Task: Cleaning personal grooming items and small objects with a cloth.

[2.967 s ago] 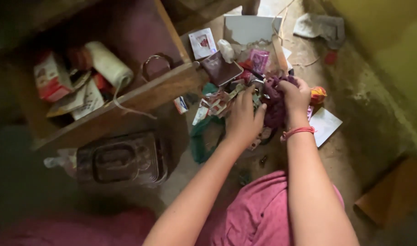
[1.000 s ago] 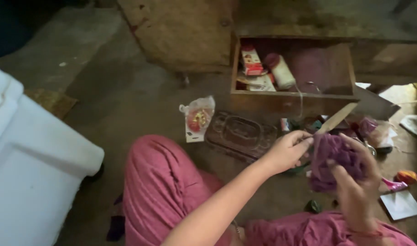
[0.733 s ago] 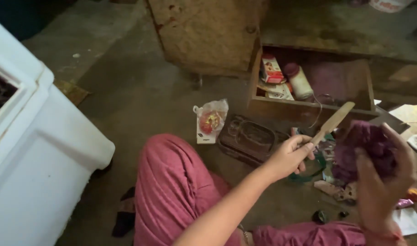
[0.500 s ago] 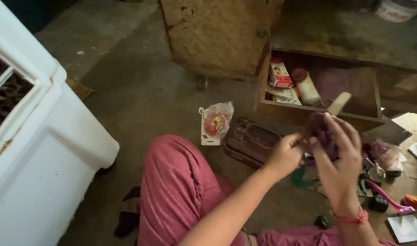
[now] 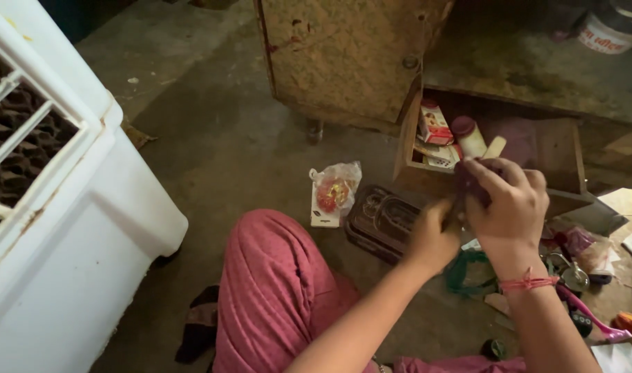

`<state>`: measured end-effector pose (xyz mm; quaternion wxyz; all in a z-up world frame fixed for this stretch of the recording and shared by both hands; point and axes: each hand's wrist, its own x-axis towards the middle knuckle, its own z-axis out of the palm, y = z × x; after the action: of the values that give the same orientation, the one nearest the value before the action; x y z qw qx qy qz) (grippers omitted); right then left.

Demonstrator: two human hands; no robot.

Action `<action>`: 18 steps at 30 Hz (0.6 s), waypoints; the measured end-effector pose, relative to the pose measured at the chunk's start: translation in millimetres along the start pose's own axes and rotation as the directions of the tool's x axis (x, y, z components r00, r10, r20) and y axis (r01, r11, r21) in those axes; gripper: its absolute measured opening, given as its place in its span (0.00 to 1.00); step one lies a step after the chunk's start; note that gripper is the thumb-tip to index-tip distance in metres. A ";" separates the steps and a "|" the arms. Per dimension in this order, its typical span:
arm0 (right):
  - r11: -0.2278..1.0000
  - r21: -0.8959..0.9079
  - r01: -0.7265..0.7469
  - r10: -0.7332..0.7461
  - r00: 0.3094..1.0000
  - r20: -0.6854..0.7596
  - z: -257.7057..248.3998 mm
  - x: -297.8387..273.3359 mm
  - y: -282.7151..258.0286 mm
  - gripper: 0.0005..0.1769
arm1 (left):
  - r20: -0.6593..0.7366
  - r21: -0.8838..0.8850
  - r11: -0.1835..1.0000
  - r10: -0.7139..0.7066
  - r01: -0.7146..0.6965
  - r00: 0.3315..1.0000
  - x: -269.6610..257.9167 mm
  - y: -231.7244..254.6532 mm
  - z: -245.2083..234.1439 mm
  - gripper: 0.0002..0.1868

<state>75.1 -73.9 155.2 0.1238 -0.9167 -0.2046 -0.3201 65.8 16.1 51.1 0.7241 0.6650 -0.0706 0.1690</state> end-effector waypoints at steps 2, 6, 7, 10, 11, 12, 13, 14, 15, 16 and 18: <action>0.999 0.032 0.003 -0.003 1.000 -0.011 4.1 -2.0 0.0 0.26 | -0.017 0.063 0.998 -0.011 0.012 1.000 4.0 6.0 -0.8 0.14; 0.989 0.145 0.016 -0.017 1.000 0.000 16.9 -18.8 -1.1 0.27 | -0.012 0.006 0.996 -0.084 0.084 0.996 1.4 13.1 -11.0 0.18; 0.989 0.147 0.016 -0.016 1.000 0.002 17.5 -18.7 -2.5 0.27 | -0.013 0.007 0.996 -0.086 0.086 0.996 0.0 4.8 -9.9 0.18; 0.988 0.154 0.004 -0.010 0.999 0.040 18.7 -21.4 -5.3 0.31 | -0.039 0.075 0.992 -0.100 0.103 0.994 -5.3 -13.6 -4.5 0.19; 0.991 0.131 0.004 -0.010 0.999 0.045 18.1 -21.4 -5.3 0.32 | -0.016 0.137 0.970 -0.199 0.200 0.980 -5.0 -14.0 -1.7 0.20; 0.994 0.107 0.005 -0.011 0.999 0.050 17.4 -21.3 -5.3 0.33 | 0.001 0.200 0.935 -0.298 0.292 0.955 -4.8 -14.3 1.2 0.22; 0.994 0.109 0.001 -0.008 0.998 0.057 22.6 -20.1 -1.1 0.33 | 0.000 0.201 0.933 -0.306 0.300 0.952 -5.0 -19.3 3.1 0.22; 0.994 0.109 -0.007 0.002 0.999 0.038 27.8 -19.0 3.1 0.31 | 0.032 0.253 0.914 -0.335 0.317 0.942 -5.4 -24.2 5.0 0.24; 0.994 0.109 -0.014 0.012 1.000 0.021 32.7 -18.5 7.4 0.29 | 0.063 0.304 0.893 -0.367 0.333 0.928 -6.6 -29.1 7.2 0.26; 0.994 0.111 -0.018 0.015 0.999 0.031 41.4 -17.8 12.4 0.29 | 0.061 0.304 0.889 -0.376 0.342 0.924 -7.4 -25.3 5.6 0.26; 0.984 0.160 -0.083 0.089 0.996 -0.028 58.0 -15.9 23.9 0.25 | 0.043 0.208 0.939 -0.290 0.275 0.956 -7.7 -17.5 4.3 0.25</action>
<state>105.7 -79.0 98.5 0.2136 -0.9061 -0.1874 -0.3133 65.0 9.7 32.6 0.6675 0.7431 0.0166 0.0451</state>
